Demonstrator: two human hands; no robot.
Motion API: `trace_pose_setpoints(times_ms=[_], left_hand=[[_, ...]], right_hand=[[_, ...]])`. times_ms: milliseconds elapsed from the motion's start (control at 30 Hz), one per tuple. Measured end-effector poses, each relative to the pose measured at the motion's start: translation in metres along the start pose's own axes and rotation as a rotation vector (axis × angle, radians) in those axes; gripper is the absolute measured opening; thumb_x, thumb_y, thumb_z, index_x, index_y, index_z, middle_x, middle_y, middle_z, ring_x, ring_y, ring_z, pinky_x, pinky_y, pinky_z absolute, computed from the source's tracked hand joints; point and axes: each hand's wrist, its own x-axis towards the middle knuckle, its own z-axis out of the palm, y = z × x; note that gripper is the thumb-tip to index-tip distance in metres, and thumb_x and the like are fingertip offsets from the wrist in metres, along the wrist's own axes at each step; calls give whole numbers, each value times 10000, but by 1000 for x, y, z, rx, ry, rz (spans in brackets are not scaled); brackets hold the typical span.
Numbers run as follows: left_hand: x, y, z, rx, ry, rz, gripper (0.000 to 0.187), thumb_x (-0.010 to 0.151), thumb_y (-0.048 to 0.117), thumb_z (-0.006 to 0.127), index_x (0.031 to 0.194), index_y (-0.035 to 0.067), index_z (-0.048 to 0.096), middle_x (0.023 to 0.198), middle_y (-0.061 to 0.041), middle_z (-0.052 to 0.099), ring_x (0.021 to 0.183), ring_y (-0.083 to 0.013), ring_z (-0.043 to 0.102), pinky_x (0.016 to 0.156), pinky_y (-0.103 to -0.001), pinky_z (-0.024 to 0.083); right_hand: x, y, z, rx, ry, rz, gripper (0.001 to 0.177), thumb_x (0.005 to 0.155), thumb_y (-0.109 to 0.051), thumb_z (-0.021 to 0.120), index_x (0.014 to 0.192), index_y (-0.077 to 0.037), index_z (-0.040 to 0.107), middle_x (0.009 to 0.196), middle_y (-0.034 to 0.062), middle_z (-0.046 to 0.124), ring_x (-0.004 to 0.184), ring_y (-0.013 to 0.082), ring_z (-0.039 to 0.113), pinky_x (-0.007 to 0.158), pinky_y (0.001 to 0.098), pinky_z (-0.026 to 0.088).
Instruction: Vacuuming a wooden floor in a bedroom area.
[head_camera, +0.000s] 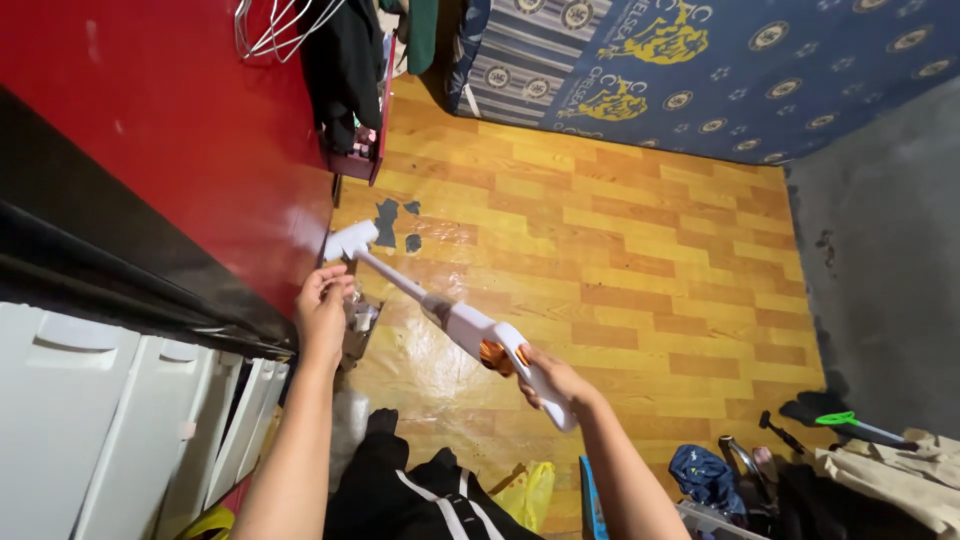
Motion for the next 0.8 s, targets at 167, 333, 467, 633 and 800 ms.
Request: trace_pose_setpoints(times_ms=[167, 333, 467, 633, 800], left_hand=[[-6, 19, -3, 59, -38, 0, 200, 1026, 60, 539, 1189, -8, 634, 1068, -95, 717, 971, -152, 686, 876, -265, 526], [-16, 22, -1, 113, -40, 2, 215, 1020, 52, 534, 1196, -12, 638, 1080, -94, 723, 975, -148, 681, 880, -262, 524], [-25, 9, 17, 52, -80, -26, 205, 1010, 46, 547, 1181, -16, 642, 1078, -101, 723, 972, -151, 686, 889, -266, 530], [-46, 7, 59, 78, -147, -36, 203, 1003, 40, 555, 1176, -12, 647, 1075, -99, 718, 964, -147, 679, 881, -266, 532], [-63, -15, 101, 68, -251, -18, 189, 1009, 25, 555, 1172, -22, 638, 1070, -108, 707, 986, -148, 681, 897, -266, 532]], right_hand=[[56, 7, 26, 58, 52, -60, 420, 1042, -522, 443, 1020, -118, 552, 606, 56, 529, 427, 161, 492, 389, 313, 403], [56, 13, 20, -87, 201, -92, 408, 1033, -528, 428, 1018, -146, 570, 621, 48, 544, 440, 147, 491, 397, 296, 407], [23, 34, -24, -33, 228, -12, 417, 1034, -538, 478, 1017, -130, 564, 651, 44, 553, 469, 149, 502, 413, 302, 408], [-50, 66, -76, -21, 307, 55, 441, 998, -547, 480, 1043, -129, 613, 656, 47, 579, 481, 152, 515, 424, 303, 418], [-132, 102, -112, -38, 364, 78, 402, 997, -496, 519, 1081, -115, 614, 660, 59, 575, 510, 158, 527, 442, 309, 428]])
